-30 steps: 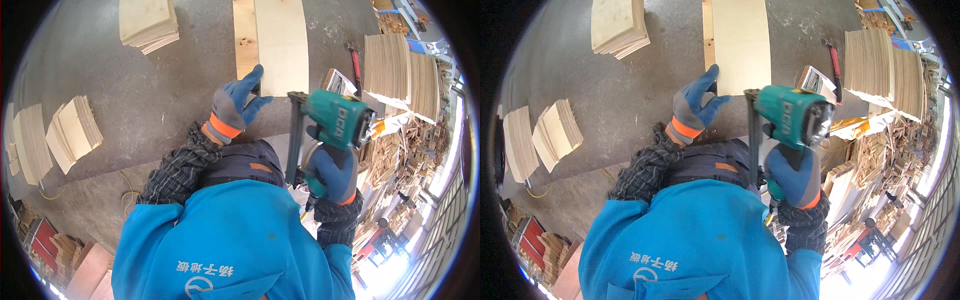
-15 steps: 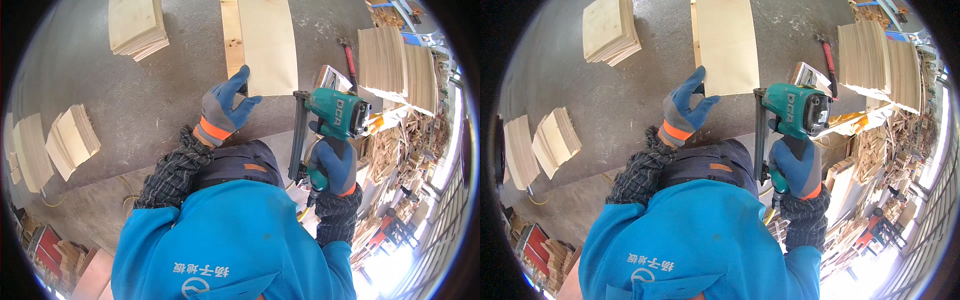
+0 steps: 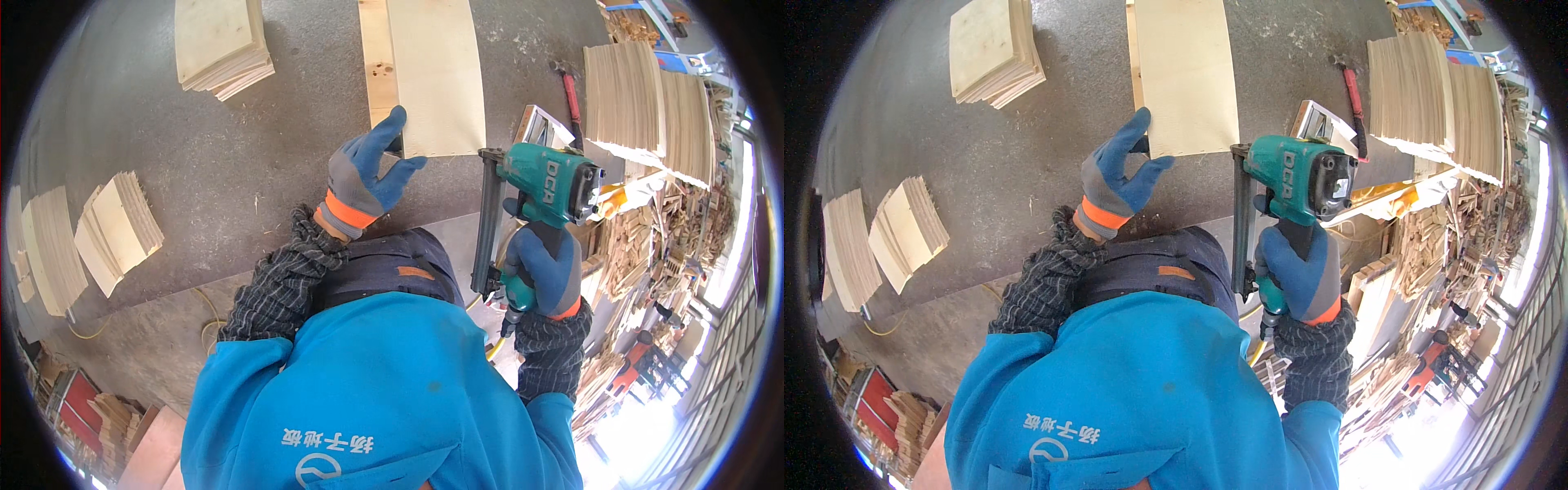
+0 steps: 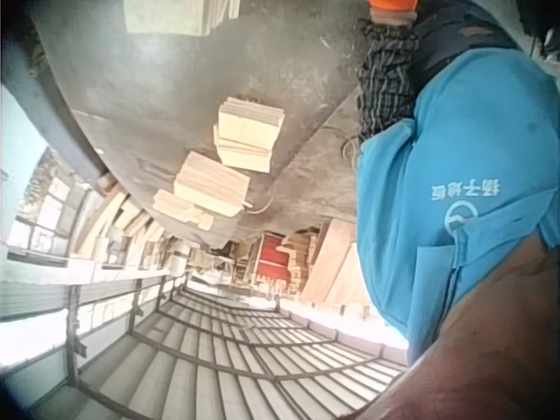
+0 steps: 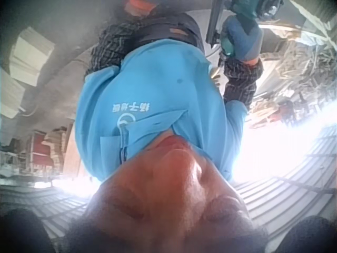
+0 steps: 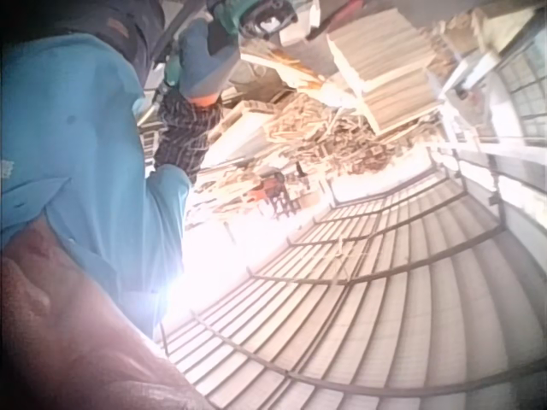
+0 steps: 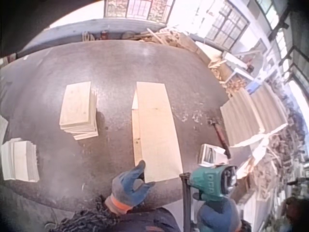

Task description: The recorder uses a pneumatic nail gun to assemble pre-cut wooden boards into rectangular boxes.

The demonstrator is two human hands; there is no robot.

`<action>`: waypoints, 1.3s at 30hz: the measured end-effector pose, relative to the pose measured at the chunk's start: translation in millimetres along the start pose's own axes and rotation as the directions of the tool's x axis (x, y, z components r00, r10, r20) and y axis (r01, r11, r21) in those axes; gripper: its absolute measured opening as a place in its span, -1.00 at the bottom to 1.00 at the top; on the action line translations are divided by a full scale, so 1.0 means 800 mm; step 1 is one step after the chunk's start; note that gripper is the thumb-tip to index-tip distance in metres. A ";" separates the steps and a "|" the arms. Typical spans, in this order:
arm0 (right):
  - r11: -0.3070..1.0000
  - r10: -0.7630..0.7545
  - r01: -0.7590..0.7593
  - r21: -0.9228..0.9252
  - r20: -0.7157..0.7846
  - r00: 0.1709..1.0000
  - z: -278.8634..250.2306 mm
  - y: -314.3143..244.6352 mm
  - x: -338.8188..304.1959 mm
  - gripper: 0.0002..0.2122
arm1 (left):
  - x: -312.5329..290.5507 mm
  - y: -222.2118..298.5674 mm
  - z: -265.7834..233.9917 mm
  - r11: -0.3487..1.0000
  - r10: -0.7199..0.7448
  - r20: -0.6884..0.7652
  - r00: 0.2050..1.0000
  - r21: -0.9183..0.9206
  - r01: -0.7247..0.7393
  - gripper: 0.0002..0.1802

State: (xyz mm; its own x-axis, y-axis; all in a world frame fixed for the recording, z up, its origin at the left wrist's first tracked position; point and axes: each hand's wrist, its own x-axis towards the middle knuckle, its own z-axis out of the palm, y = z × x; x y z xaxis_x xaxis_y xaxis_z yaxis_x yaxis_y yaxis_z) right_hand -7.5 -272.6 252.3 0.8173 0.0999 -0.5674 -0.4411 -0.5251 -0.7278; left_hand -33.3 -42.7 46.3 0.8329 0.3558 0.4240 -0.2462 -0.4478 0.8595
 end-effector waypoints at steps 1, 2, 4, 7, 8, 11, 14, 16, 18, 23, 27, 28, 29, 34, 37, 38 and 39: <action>1.000 -0.001 0.001 -0.001 -0.001 1.000 0.000 0.000 -0.001 -0.48 | -0.002 0.000 0.000 1.000 -0.005 0.004 1.000 0.011 0.005 -0.24; 1.000 0.004 -0.004 0.003 0.009 1.000 0.000 0.001 -0.001 -0.49 | -0.005 -0.001 0.000 1.000 -0.012 0.009 1.000 0.021 0.011 -0.24; 1.000 0.002 -0.002 0.008 0.016 1.000 -0.001 -0.001 -0.001 -0.50 | -0.007 -0.004 -0.001 0.999 -0.039 0.014 0.999 0.000 0.039 -0.24; 0.995 0.006 -0.009 0.098 0.026 1.000 -0.010 0.001 0.001 -0.55 | -0.008 -0.011 -0.004 0.999 -0.046 0.007 0.999 -0.001 0.046 -0.24; 0.995 -0.025 0.024 0.092 0.004 1.000 -0.011 0.003 0.001 -0.59 | -0.008 -0.014 -0.005 0.999 -0.028 -0.007 1.000 0.019 0.028 -0.25; 0.994 -0.067 0.074 0.085 -0.090 0.994 -0.025 0.021 0.007 -0.67 | -0.002 -0.011 -0.004 0.996 -0.090 0.031 0.995 -0.013 0.090 -0.26; 0.985 -0.117 0.141 0.096 -0.218 0.969 -0.048 0.060 0.015 -0.78 | 0.013 0.008 0.003 0.997 -0.075 0.024 0.997 -0.032 0.076 -0.28; 0.959 -0.217 0.161 -0.232 -0.238 0.947 -0.063 0.160 0.070 -0.76 | 0.011 0.009 -0.002 0.998 -0.057 -0.008 0.998 -0.042 0.056 -0.29; 0.698 -0.431 0.024 -0.716 -0.393 0.812 -0.033 0.258 0.138 -0.70 | -0.007 -0.018 -0.009 0.998 -0.063 0.019 0.998 0.025 0.063 -0.27; 0.583 -0.230 0.076 -0.809 -0.075 0.970 -0.049 0.238 0.156 -0.47 | 0.026 0.031 -0.019 0.836 -0.423 0.232 0.876 -0.274 0.476 -0.29; 0.562 -0.340 0.058 -0.825 -0.167 0.926 -0.017 0.283 0.216 -0.53 | 0.063 0.018 -0.017 0.726 -0.456 0.274 0.847 -0.435 0.532 -0.28; 0.548 -0.383 0.058 -0.834 -0.189 0.904 -0.011 0.314 0.239 -0.53 | 0.073 0.040 -0.010 0.689 -0.474 0.306 0.826 -0.456 0.564 -0.29; 0.535 -0.424 0.049 -0.844 -0.217 0.879 -0.017 0.329 0.250 -0.53 | 0.082 0.057 0.004 0.649 -0.486 0.344 0.803 -0.473 0.596 -0.29; 0.539 -0.525 0.026 -0.842 -0.311 0.792 -0.017 0.315 0.248 -0.42 | 0.082 0.043 0.022 0.473 -0.507 0.449 0.736 -0.569 0.673 -0.32; 0.659 -0.248 0.052 -0.750 -0.151 0.957 -0.003 0.235 0.225 -0.37 | 0.082 0.008 0.008 0.397 -0.549 0.483 0.682 -0.567 0.721 -0.36; 0.750 -0.210 0.115 -0.651 -0.070 0.975 0.004 0.195 0.199 -0.40 | 0.082 0.003 0.005 0.386 -0.570 0.471 0.673 -0.570 0.725 -0.40; 0.831 -0.173 0.145 -0.537 -0.002 0.985 0.003 0.175 0.179 -0.43 | 0.080 0.009 0.011 0.382 -0.555 0.489 0.673 -0.569 0.728 -0.40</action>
State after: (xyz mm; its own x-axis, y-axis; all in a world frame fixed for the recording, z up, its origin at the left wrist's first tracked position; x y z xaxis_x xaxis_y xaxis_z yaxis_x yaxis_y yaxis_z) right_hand 47.3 -329.9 68.5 0.8819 0.1879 -0.4324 -0.0490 -0.8756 -0.4805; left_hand 22.4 -30.1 77.3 0.9394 0.0872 -0.3316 0.2307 0.5547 0.7994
